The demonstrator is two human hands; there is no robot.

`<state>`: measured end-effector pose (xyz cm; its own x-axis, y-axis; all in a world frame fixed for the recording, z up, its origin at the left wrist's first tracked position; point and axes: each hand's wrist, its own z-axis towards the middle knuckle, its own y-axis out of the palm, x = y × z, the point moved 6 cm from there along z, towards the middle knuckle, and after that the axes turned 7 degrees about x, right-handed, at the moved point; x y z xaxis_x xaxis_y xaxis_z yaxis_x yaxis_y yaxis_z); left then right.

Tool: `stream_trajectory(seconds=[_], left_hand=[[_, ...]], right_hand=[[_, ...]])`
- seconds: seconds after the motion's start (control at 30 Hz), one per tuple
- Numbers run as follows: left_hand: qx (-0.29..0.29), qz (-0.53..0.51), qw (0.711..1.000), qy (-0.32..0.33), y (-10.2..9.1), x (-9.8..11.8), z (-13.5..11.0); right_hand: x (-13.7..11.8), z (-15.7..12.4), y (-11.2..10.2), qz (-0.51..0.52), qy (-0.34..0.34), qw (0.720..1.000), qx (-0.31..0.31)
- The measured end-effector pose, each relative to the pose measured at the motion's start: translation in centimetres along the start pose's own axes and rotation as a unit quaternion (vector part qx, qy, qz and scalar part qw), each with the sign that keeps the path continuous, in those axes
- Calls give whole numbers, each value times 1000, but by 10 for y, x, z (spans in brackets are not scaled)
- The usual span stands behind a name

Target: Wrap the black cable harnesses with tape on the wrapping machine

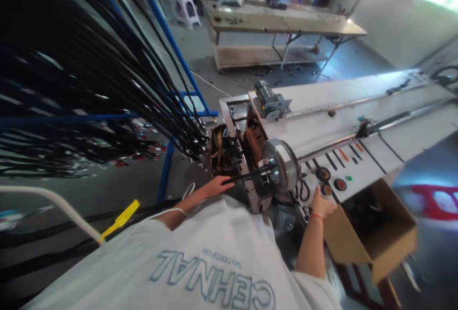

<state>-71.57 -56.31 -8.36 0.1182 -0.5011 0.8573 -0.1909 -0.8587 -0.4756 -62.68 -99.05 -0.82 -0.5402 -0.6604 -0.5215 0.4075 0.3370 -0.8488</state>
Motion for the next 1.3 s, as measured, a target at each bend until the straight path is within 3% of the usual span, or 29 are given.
stream_trajectory(seconds=[0.07,0.13,0.2,0.37,0.6,0.8,1.17,1.3], left_hand=[[33,-14,999,-11,-2,-1,-8],[40,-21,999,-17,-2,1,-12],[37,-29,999,-20,-1,3,-14],[46,-35,998,-31,-2,5,-14],[64,-18,998,-18,-10,14,-14],[-3,-17,1000,21,-4,24,-17],[20,19,999,21,-4,26,-7],[-28,17,999,9,-4,17,-11]], right_hand=[[26,3,5,-73,104,992,22],[35,1,11,-96,103,989,44],[41,0,12,-83,88,991,62],[75,-3,12,-2,238,971,15],[74,-8,13,7,216,974,73],[75,-6,14,-19,212,975,68],[71,-11,10,-33,237,969,67],[71,-11,10,-33,236,969,66]])
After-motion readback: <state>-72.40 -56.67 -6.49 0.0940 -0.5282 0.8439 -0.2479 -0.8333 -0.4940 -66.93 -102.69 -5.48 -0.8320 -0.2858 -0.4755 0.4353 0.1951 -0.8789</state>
